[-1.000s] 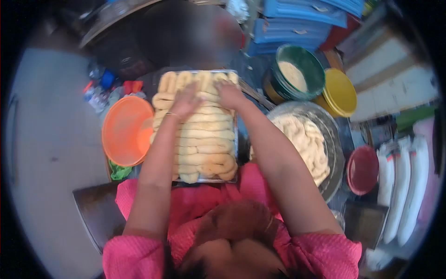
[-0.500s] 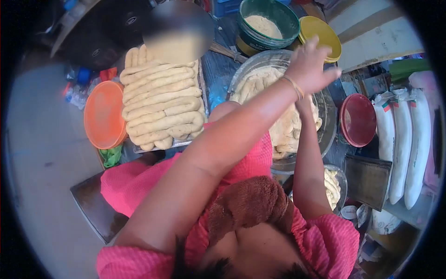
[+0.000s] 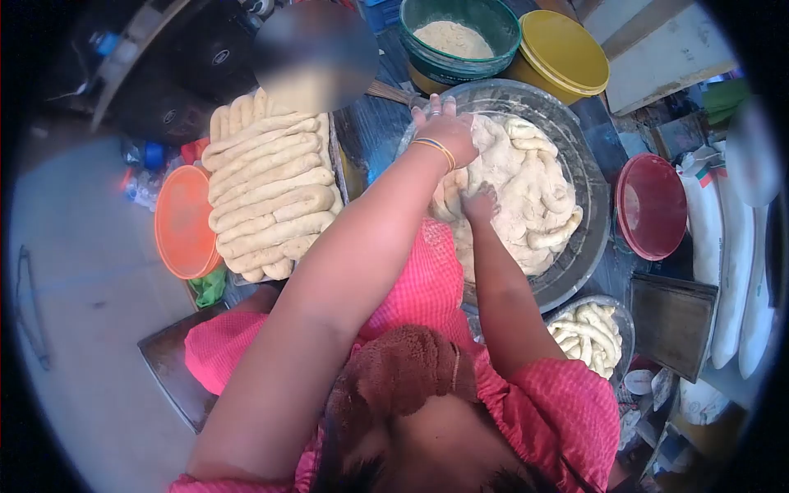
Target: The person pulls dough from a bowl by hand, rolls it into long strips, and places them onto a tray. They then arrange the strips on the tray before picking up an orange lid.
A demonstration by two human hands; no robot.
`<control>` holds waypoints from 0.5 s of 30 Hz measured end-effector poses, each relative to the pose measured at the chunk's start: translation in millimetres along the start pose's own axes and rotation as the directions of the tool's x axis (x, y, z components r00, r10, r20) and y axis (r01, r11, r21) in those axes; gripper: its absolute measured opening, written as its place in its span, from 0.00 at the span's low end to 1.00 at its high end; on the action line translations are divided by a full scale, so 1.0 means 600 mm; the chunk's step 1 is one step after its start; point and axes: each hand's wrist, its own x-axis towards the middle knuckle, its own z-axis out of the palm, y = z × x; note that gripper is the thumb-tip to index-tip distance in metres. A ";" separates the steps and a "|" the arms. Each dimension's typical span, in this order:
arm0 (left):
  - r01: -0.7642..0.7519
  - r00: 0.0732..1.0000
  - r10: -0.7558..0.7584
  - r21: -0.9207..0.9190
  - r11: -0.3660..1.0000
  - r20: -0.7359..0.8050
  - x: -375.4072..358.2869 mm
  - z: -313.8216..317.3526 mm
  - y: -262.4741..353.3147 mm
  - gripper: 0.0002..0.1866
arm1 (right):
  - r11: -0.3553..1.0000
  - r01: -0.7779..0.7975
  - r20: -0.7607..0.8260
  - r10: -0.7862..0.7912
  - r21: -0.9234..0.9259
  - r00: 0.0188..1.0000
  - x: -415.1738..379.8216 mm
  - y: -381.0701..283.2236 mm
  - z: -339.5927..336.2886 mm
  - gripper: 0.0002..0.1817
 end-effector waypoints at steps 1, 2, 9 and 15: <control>0.005 1.000 -0.005 0.005 1.000 0.001 -0.001 -0.004 -0.006 0.35 | 0.995 -0.091 -0.033 0.090 -0.027 0.995 0.001 -0.012 0.019 0.35; 0.025 1.000 -0.025 -0.002 1.000 0.019 -0.002 -0.007 -0.011 0.35 | 0.995 -0.098 0.007 0.099 -0.031 0.995 -0.011 -0.029 -0.006 0.33; 0.067 0.989 -0.051 -0.112 0.991 0.138 0.002 -0.015 -0.021 0.37 | 0.188 -0.297 0.309 -0.037 0.936 0.950 -0.011 -0.015 -0.088 0.17; -0.397 0.888 0.440 -0.259 0.880 0.134 0.011 0.021 0.014 0.41 | -0.133 -0.229 0.132 -0.509 0.964 0.851 -0.061 -0.016 -0.388 0.15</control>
